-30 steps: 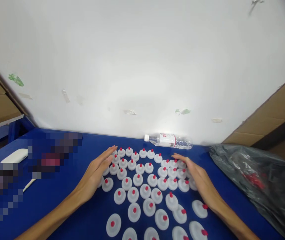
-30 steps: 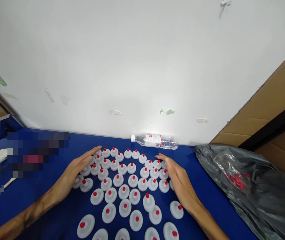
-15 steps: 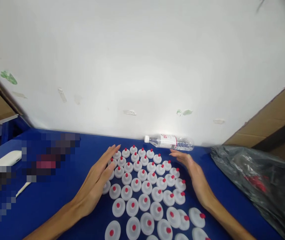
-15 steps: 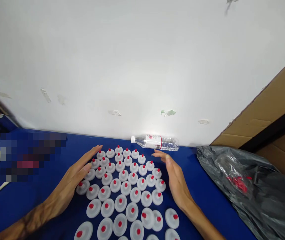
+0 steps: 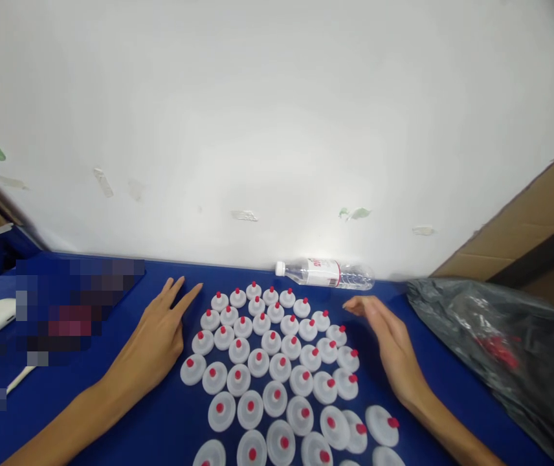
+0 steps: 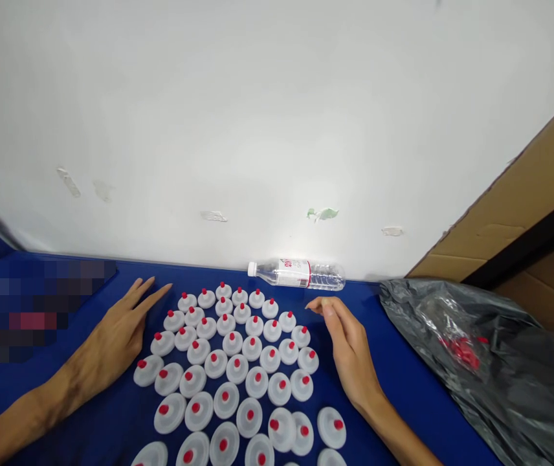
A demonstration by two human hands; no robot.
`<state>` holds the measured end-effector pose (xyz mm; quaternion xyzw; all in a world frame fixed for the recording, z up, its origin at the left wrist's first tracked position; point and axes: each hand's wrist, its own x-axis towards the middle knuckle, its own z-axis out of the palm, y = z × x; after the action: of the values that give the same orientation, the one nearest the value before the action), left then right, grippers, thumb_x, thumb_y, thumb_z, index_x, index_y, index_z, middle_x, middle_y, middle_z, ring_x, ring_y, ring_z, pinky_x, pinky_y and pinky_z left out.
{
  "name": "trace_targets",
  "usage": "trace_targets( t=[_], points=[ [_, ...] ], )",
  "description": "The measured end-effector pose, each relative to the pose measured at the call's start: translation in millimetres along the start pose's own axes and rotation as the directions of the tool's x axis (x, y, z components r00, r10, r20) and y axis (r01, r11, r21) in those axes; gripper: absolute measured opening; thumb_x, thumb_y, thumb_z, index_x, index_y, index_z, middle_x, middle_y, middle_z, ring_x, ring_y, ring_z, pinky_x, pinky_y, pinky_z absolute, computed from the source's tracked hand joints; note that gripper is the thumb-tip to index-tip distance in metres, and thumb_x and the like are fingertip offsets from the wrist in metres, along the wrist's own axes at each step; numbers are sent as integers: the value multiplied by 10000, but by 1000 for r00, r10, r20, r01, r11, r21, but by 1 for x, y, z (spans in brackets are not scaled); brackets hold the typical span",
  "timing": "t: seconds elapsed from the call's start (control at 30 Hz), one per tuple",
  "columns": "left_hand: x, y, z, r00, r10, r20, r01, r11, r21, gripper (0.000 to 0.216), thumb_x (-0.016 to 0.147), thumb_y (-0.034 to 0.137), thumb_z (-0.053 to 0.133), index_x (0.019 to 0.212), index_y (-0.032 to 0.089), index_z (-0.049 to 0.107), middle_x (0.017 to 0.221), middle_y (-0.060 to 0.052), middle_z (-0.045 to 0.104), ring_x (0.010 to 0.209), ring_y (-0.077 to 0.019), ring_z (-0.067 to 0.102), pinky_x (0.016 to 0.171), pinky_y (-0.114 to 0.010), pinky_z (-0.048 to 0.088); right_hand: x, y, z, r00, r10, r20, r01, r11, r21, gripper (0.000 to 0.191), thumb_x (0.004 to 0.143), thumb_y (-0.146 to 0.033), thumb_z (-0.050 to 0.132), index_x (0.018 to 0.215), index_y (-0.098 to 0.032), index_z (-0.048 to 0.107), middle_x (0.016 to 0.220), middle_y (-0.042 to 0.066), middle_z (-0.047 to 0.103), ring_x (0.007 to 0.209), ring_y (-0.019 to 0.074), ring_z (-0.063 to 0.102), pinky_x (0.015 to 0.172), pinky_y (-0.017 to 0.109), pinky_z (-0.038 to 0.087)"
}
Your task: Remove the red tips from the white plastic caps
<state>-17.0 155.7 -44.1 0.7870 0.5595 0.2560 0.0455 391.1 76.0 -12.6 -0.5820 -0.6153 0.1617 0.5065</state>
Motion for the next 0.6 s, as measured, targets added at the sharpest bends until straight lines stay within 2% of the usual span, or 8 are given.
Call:
trace_targets(
  t=[0.07,0.17,0.2,0.27,0.3,0.33,0.4,0.6],
  points=[
    [-2,-3,3,1000,12,7,-12,998,54,618,985,274,327,1557,175,539,1695,-177,426,1614,-391,312,1282,-658,342,-2,-11,-8,995,-96,7,96,993,-63,297,1098,-417,472,966,-254,681,959,18,726,925,204,686,868,317,529],
    [-2,-3,1,999,33,30,-36,993,109,635,970,280,321,1541,141,563,1668,-227,447,1575,-416,387,1259,-648,386,-9,-35,-20,943,-317,99,329,934,-144,119,985,-298,639,877,-280,682,826,-44,715,816,183,661,1091,402,403],
    [-2,-3,-1,999,38,36,-42,992,122,641,968,281,315,1539,133,566,1660,-239,452,1567,-424,398,1252,-650,394,-13,-43,-23,886,-432,166,458,871,-177,49,932,-261,692,890,-285,692,781,-64,713,804,177,669,1164,420,329],
    [-1,-2,-3,998,44,43,-50,989,143,647,966,282,310,1539,129,567,1649,-249,463,1558,-433,411,1240,-660,407,-19,-60,-25,696,-635,335,716,651,-254,64,894,-246,734,939,-255,690,715,-72,697,782,170,688,1233,425,233],
    [-1,-2,-3,998,45,43,-51,987,150,647,965,280,312,1544,135,563,1650,-242,464,1559,-431,410,1240,-661,406,-21,-66,-25,618,-678,398,786,554,-275,74,901,-264,743,938,-237,684,690,-70,688,759,164,690,1245,413,215],
    [-1,-3,-3,998,46,43,-52,986,155,646,964,280,322,1551,145,556,1658,-230,459,1564,-425,404,1247,-657,400,-23,-72,-23,577,-684,447,817,495,-296,82,917,-277,741,922,-226,678,677,-66,683,741,159,690,1249,404,212],
    [-2,-4,-1,998,48,41,-54,985,161,641,960,282,355,1562,173,545,1674,-199,448,1573,-411,394,1263,-643,387,-26,-78,-19,583,-651,485,812,488,-321,101,961,-269,712,880,-229,666,667,-65,680,721,148,679,1239,386,225],
    [-4,-7,1,998,55,34,-59,985,162,628,977,286,365,1580,209,520,1687,-168,438,1587,-399,374,1270,-632,394,-32,-75,-13,640,-555,531,752,593,-287,260,1074,-206,551,832,-245,638,654,-68,668,725,132,649,1162,388,322]
  ],
)
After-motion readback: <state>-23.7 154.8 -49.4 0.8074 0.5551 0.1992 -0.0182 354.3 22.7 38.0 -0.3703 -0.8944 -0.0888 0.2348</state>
